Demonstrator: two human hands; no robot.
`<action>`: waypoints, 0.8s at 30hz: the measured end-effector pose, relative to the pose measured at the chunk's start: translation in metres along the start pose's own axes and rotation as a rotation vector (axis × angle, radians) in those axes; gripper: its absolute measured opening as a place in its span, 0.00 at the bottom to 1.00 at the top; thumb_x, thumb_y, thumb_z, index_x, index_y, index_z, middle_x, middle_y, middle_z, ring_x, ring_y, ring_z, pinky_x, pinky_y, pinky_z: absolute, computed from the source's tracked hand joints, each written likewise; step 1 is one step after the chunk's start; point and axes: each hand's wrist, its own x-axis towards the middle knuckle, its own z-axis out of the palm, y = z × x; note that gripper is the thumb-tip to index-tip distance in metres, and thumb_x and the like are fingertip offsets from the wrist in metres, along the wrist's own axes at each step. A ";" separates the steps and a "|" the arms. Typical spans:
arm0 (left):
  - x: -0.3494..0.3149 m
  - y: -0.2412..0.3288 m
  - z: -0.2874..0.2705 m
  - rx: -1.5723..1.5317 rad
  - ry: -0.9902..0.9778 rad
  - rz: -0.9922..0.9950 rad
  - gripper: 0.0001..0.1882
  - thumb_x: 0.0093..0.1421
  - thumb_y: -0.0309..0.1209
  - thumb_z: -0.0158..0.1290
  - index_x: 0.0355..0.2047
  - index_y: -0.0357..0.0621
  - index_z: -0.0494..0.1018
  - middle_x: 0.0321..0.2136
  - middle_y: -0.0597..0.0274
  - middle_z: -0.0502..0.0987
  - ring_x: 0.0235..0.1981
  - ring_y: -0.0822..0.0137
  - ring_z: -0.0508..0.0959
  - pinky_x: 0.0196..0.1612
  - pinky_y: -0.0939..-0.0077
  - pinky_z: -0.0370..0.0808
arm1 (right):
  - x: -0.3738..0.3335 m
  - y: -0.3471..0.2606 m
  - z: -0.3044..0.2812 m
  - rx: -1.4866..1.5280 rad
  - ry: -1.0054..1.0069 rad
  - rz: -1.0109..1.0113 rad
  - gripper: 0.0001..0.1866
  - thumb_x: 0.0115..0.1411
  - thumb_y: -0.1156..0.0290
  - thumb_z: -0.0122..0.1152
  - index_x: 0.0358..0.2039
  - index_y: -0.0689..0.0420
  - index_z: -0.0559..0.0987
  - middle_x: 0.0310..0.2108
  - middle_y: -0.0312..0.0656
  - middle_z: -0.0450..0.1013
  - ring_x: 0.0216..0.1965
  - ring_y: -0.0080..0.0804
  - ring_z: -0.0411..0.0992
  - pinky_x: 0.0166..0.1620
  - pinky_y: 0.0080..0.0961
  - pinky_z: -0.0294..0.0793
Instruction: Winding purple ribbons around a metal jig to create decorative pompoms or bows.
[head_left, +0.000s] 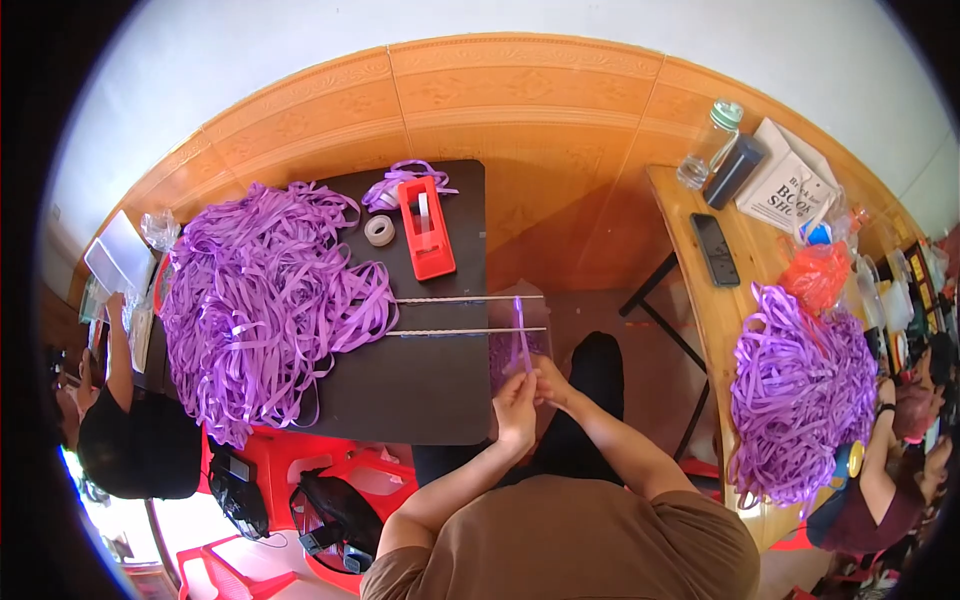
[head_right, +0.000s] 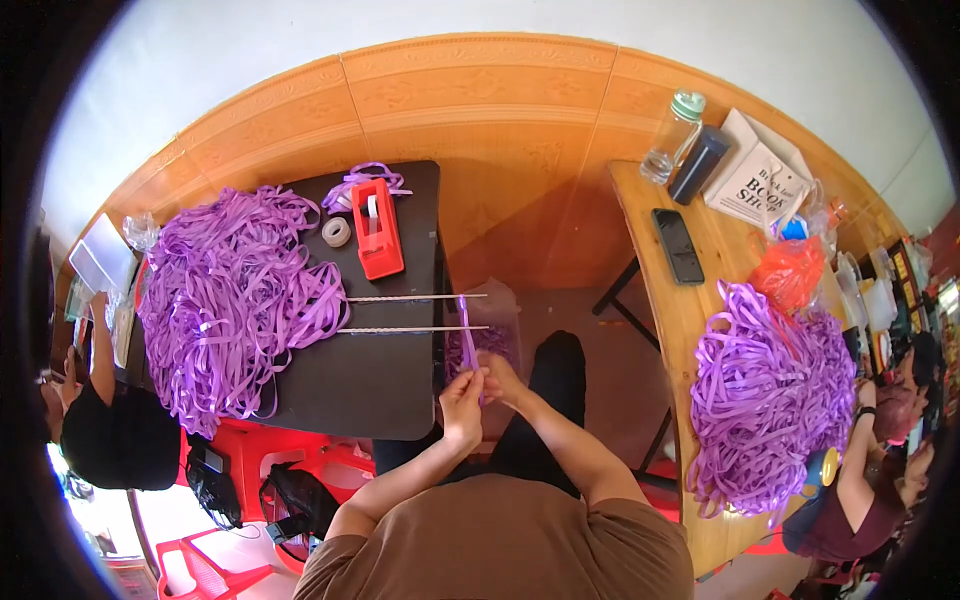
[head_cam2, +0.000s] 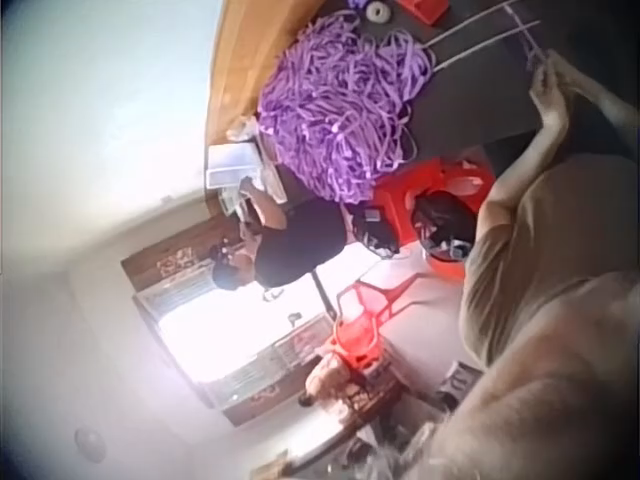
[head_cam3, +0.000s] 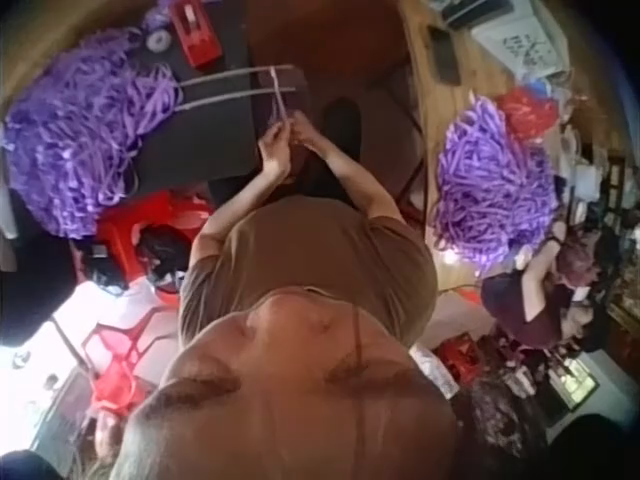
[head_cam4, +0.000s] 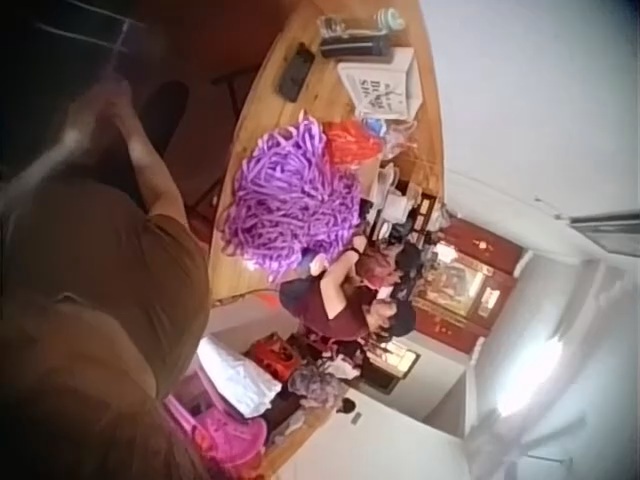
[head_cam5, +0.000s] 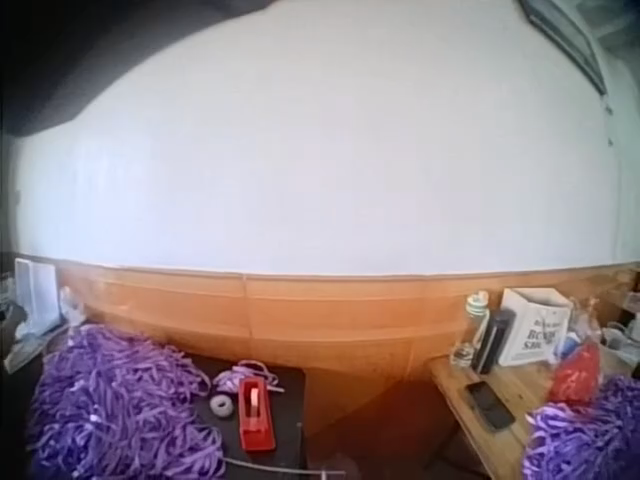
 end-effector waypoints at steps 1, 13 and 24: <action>-0.003 -0.004 -0.005 0.027 -0.050 -0.009 0.11 0.66 0.31 0.47 0.38 0.36 0.74 0.28 0.60 0.79 0.25 0.72 0.78 0.29 0.82 0.72 | -0.022 0.025 -0.004 0.383 -0.090 0.115 0.08 0.54 0.78 0.57 0.37 0.60 0.76 0.31 0.32 0.71 0.33 0.21 0.70 0.33 0.20 0.70; -0.006 -0.012 -0.045 -0.060 -0.240 -0.143 0.11 0.65 0.29 0.47 0.40 0.34 0.74 0.34 0.53 0.79 0.33 0.66 0.79 0.38 0.74 0.77 | -0.097 0.059 0.035 -0.185 0.024 0.086 0.08 0.54 0.72 0.56 0.28 0.65 0.79 0.16 0.43 0.71 0.17 0.26 0.65 0.24 0.29 0.61; -0.015 -0.041 -0.087 0.497 -0.338 0.004 0.11 0.57 0.22 0.56 0.40 0.33 0.74 0.31 0.62 0.79 0.30 0.75 0.77 0.37 0.82 0.74 | -0.113 0.037 0.049 0.072 0.063 0.325 0.09 0.57 0.73 0.56 0.32 0.65 0.80 0.20 0.33 0.71 0.23 0.17 0.64 0.27 0.19 0.63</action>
